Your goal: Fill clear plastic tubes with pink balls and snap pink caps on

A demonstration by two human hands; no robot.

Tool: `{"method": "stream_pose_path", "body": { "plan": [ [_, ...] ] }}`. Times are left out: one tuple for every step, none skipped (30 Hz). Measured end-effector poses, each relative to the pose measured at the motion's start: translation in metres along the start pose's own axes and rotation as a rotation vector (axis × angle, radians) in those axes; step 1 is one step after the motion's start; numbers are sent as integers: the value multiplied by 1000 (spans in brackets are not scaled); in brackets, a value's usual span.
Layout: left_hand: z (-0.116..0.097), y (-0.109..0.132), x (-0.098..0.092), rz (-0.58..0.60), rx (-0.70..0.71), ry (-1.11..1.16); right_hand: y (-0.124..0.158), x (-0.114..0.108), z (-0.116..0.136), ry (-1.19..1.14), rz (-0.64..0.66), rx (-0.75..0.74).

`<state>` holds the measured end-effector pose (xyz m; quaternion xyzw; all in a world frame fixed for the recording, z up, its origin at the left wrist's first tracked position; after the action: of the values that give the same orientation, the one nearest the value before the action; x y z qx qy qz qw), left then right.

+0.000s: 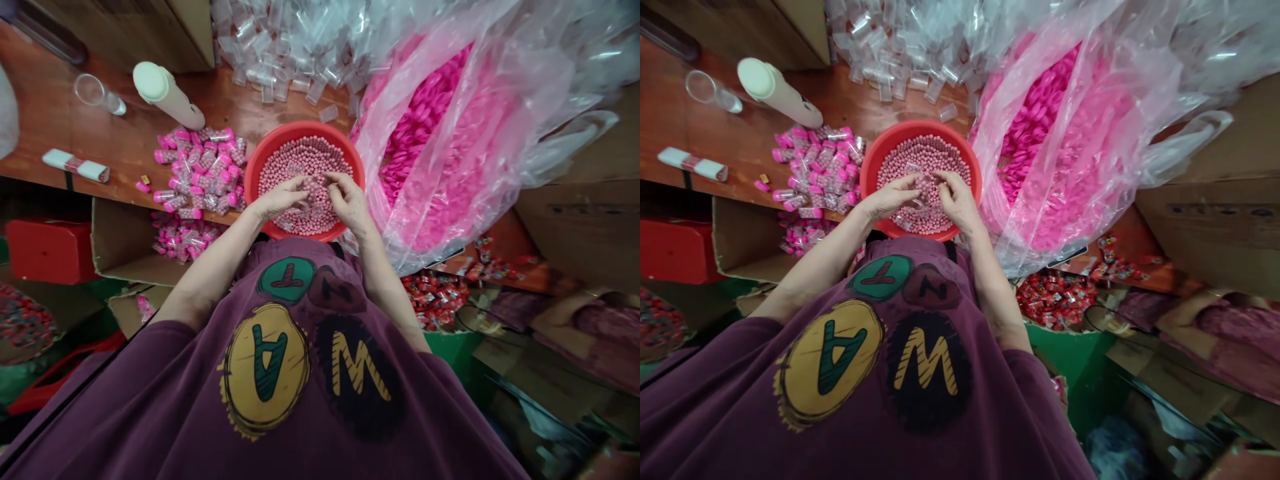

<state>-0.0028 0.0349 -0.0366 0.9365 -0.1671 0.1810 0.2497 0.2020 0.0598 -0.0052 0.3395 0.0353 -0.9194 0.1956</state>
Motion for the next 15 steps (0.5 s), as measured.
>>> {"method": "stream_pose_path", "body": {
  "plan": [
    [-3,3,2,0,-19,10,-2,-1,6,37,35,-20],
    [-5,6,4,-4,-40,20,-3,0,11,70,78,-37],
    [-7,8,6,-12,-65,33,-4,0,16,95,121,-54],
    [-9,9,7,-25,-87,51,-3,1,20,108,155,-71],
    [-10,11,8,-41,-103,72,-2,1,23,112,180,-87],
    [-10,12,8,-58,-109,92,0,2,26,109,194,-97],
    [-11,13,8,-72,-107,107,2,2,27,103,197,-99],
    [-11,14,8,-82,-103,113,3,3,27,93,193,-90],
    [-10,14,8,-88,-102,107,5,3,26,81,191,-76],
    [-10,15,7,-91,-108,95,6,4,25,69,195,-61],
    [-9,16,8,-93,-120,80,7,5,23,54,203,-49],
    [-8,17,8,-96,-136,66,7,6,22,34,213,-45],
    [-8,17,8,-105,-149,59,7,7,20,9,220,-46],
    [-8,18,8,-117,-158,60,6,8,19,-18,224,-51],
    [-8,19,8,-129,-158,71,6,8,18,-46,226,-54]
  ]
}}
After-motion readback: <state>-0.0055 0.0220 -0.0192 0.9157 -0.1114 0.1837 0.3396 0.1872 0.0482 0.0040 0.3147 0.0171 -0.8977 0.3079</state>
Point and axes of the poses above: each hand's wrist, its own y-axis away from the middle knuckle, its own x-axis out of the palm, z = x × y, the point moved 2 cm from there along -y, towards the middle knuckle, and after that the axes turned 4 degrees about y, right-handed, at the moved point
